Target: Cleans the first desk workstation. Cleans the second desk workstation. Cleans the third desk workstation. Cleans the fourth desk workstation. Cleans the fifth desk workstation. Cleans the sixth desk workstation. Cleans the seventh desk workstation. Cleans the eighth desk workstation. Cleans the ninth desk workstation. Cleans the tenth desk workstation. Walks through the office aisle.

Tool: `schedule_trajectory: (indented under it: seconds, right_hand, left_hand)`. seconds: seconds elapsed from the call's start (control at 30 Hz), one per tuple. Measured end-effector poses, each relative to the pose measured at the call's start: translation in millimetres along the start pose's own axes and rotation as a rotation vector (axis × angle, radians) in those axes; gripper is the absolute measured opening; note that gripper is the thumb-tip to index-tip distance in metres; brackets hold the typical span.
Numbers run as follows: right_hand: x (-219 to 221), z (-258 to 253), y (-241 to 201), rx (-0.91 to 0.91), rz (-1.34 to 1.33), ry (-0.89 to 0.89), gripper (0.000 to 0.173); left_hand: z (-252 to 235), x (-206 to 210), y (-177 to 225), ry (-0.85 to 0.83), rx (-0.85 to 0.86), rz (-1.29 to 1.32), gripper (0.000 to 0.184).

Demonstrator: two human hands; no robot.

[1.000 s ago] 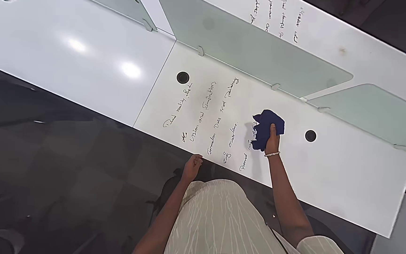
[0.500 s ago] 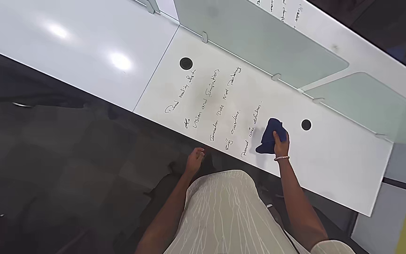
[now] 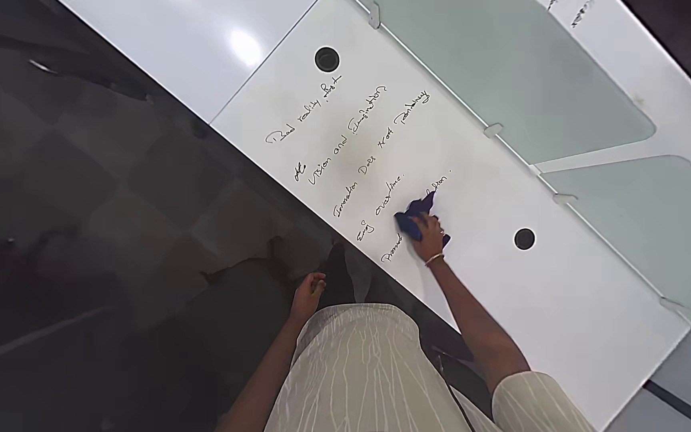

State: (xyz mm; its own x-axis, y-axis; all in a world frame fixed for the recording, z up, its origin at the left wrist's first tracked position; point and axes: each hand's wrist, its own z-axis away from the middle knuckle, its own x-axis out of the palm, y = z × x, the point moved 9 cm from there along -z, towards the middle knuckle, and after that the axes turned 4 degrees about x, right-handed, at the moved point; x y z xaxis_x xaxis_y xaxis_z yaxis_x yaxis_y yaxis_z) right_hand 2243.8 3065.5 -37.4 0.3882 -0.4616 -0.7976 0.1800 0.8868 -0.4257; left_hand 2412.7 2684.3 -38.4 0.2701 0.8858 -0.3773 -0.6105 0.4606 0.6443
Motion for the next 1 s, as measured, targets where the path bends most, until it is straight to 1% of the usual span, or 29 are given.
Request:
schedule_trajectory:
  seconds: [0.07,0.1,0.13,0.17,0.2,0.23,0.27,0.3,0.37,0.4,0.43,0.47,0.53,0.6,0.67,0.7,0.73,0.77,0.8,0.83,0.9,0.93,0.97,1.0]
  right_hand:
    - [36.3,46.6,-15.2,-0.163,0.015,-0.075,0.058]
    - [49.8,69.1,-20.1,-0.25,0.012,-0.077,0.06]
    - [56.7,83.6,-22.8,-0.341,0.033,-0.033,0.06]
    - [57.6,87.1,-24.0,-0.403,0.071,0.017,0.059]
    - [53.8,78.9,-24.9,-0.43,0.104,0.054,0.059]
    - [46.0,61.7,-25.8,-0.41,0.12,0.068,0.057]
    - [34.0,37.8,-24.5,-0.338,0.127,0.073,0.055]
    - [17.5,8.0,-20.4,-0.228,0.113,0.087,0.053]
    - [-18.4,-48.1,-7.6,-0.036,0.055,0.195,0.053]
    - [-31.1,-64.7,-4.5,0.014,0.039,0.251,0.055]
    - [-35.6,-70.3,-3.7,0.036,0.028,0.279,0.055]
    - [-31.2,-66.0,-4.8,0.028,0.018,0.272,0.055]
    - [-0.1,-27.6,-13.2,-0.06,0.001,0.158,0.057]
    - [44.6,38.0,-29.4,-0.276,-0.021,0.061,0.057]
    - [70.3,87.2,-43.9,-0.516,-0.077,0.014,0.055]
    - [74.1,93.4,-47.2,-0.585,-0.069,-0.006,0.053]
    - [72.6,85.4,-49.0,-0.602,-0.048,-0.025,0.05]
    - [66.6,66.4,-49.3,-0.559,-0.009,-0.04,0.051]
    - [54.1,38.9,-47.8,-0.457,0.025,-0.031,0.052]
    - [37.2,5.8,-42.7,-0.328,0.043,0.026,0.053]
    - [3.3,-52.6,-31.0,-0.103,0.028,0.21,0.054]
    - [-3.7,-66.7,-26.8,-0.034,0.014,0.285,0.053]
    - [-4.2,-67.8,-26.0,-0.002,-0.001,0.322,0.053]
    - [0.3,-57.9,-29.0,-0.005,-0.016,0.309,0.054]
  left_hand:
    - [22.4,22.1,-9.5,0.029,-0.041,0.039,0.029]
    - [33.4,33.2,-11.4,0.031,-0.051,0.042,0.029]
    - [42.6,44.5,-10.2,0.021,-0.055,0.04,0.03]
    - [49.7,54.8,-8.2,0.01,-0.054,0.035,0.03]
    - [54.8,63.0,-6.1,0.008,-0.048,0.03,0.031]
    - [59.3,69.4,-4.2,0.007,-0.044,0.027,0.03]
    - [63.8,75.4,-2.5,-0.002,-0.047,0.022,0.03]
    - [66.5,80.4,0.5,-0.016,-0.044,0.013,0.029]
    - [73.1,87.3,8.3,-0.034,-0.031,0.002,0.03]
    - [75.6,87.4,11.3,-0.037,-0.021,-0.006,0.03]
    - [78.1,85.4,12.9,-0.029,-0.009,-0.015,0.03]
    - [79.1,82.4,13.4,-0.018,0.003,-0.019,0.03]
    - [77.3,78.5,12.2,0.003,0.012,-0.02,0.029]
    - [74.1,75.9,9.6,0.013,0.015,-0.013,0.029]
    - [71.5,72.0,8.6,0.015,0.019,-0.019,0.029]
    - [70.6,71.3,8.1,0.008,0.021,-0.028,0.029]
    - [69.4,71.4,7.9,-0.008,0.023,-0.041,0.029]
    - [67.6,71.8,8.0,-0.028,0.029,-0.054,0.03]
    - [64.6,72.0,8.6,-0.046,0.038,-0.064,0.03]
    - [61.3,72.5,9.2,-0.059,0.045,-0.071,0.031]
    - [59.4,69.7,8.6,-0.071,0.038,-0.075,0.03]
    - [61.3,65.5,7.4,-0.07,0.035,-0.076,0.03]
    - [62.9,60.9,5.8,-0.068,0.039,-0.075,0.03]
    - [61.4,56.2,5.7,-0.063,0.052,-0.072,0.03]
